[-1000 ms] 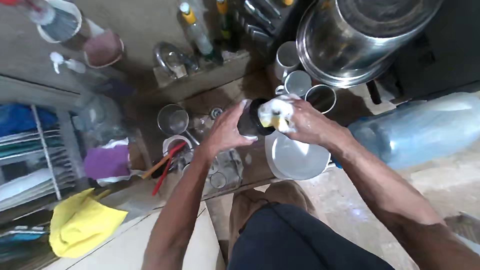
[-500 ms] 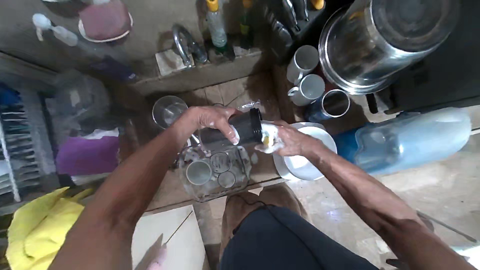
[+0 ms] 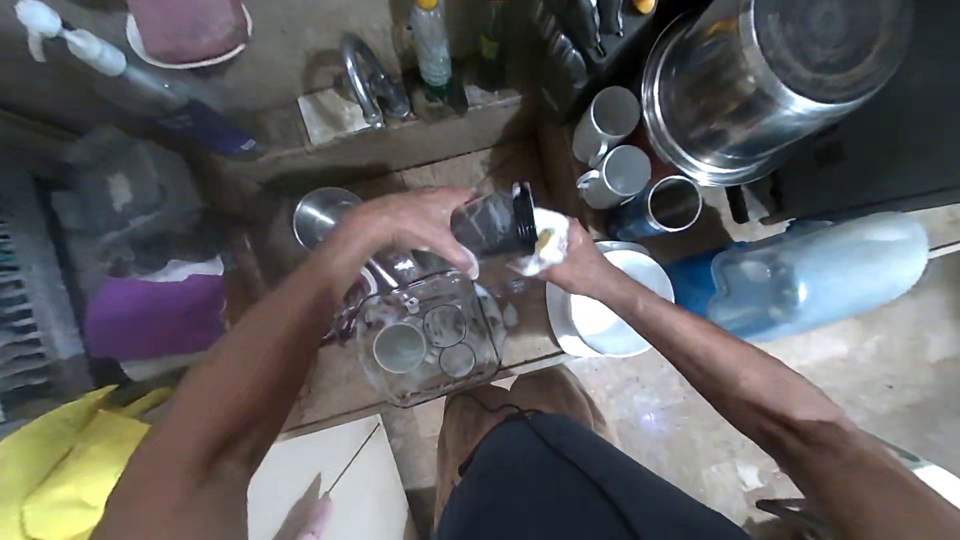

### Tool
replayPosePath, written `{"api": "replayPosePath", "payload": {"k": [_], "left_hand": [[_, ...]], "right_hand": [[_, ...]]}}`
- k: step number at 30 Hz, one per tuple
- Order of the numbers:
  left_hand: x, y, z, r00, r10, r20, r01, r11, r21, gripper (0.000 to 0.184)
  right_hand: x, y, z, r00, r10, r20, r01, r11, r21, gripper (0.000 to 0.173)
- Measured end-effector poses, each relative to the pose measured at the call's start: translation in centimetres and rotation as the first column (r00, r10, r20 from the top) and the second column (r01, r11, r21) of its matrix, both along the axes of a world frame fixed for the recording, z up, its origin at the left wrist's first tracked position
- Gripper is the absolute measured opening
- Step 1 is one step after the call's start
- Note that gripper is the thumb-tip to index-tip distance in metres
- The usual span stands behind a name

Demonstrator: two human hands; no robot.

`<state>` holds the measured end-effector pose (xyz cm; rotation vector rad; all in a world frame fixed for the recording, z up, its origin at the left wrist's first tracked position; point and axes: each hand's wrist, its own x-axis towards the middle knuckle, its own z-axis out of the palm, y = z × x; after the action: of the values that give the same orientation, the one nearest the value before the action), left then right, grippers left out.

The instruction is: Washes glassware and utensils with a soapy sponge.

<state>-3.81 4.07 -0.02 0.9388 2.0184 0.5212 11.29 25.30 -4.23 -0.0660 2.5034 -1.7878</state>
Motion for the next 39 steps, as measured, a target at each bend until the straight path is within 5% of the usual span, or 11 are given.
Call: {"api": "replayPosePath", "payload": {"k": [3,6,8,10,13,15,18,26,30,33,39], "left_hand": [[-0.4,0.0,-0.1,0.991,-0.017,0.135,0.022,0.999,-0.033,0.085],[0.9,1.1,-1.4,0.91,-0.134,-0.392,0.097,0.989,-0.112,0.091],[2.2,1.0,-3.9,0.759,-0.06,-0.648,0.114,0.993,0.041,0.086],[2.6,1.0,-5.2,0.676,0.037,-0.736,0.132,0.976,0.17,0.082],[1.7,1.1,-3.5,0.816,-0.004,-0.578,0.112,0.982,0.15,0.092],[0.1,1.0,-1.6,0.967,-0.024,-0.253,0.047,0.995,0.086,0.101],[-1.0,1.2,-0.9,0.98,-0.01,0.198,0.011,1.0,-0.003,0.085],[-2.3,0.2,-2.4,0.983,-0.035,0.182,0.036,0.999,-0.001,0.081],[-2.2,0.1,-3.6,0.998,-0.058,-0.021,0.058,0.998,-0.003,0.092],[-1.1,0.4,-4.0,0.908,-0.092,-0.409,0.099,0.995,-0.003,0.09],[0.3,0.9,-4.9,0.755,-0.028,-0.656,0.14,0.983,0.119,0.086]], "right_hand": [[-0.2,0.5,-1.6,0.971,0.193,-0.143,-0.167,0.97,0.174,0.044],[-0.7,-0.7,-0.5,0.95,0.055,0.308,-0.017,0.992,-0.124,0.039],[-1.5,-1.3,1.1,0.818,-0.014,0.575,0.311,0.852,-0.421,0.03],[-2.2,-1.3,2.6,0.76,-0.045,0.648,0.44,0.77,-0.462,0.033],[-1.5,-0.2,2.4,0.867,-0.096,0.489,0.283,0.903,-0.323,0.051],[-0.9,1.0,1.4,0.969,-0.007,0.245,0.012,1.0,-0.018,0.053],[-0.2,1.7,-0.2,0.968,0.236,-0.082,-0.193,0.915,0.353,0.043],[1.6,2.2,-3.2,0.928,0.258,-0.268,-0.156,0.924,0.35,0.038],[1.1,0.3,-2.1,0.984,0.077,0.162,-0.069,0.996,-0.053,0.031],[-0.3,-1.0,-0.4,0.897,0.027,0.442,0.242,0.806,-0.54,0.026],[-1.7,-0.4,0.0,0.862,-0.057,0.503,0.332,0.814,-0.476,0.036]]}}
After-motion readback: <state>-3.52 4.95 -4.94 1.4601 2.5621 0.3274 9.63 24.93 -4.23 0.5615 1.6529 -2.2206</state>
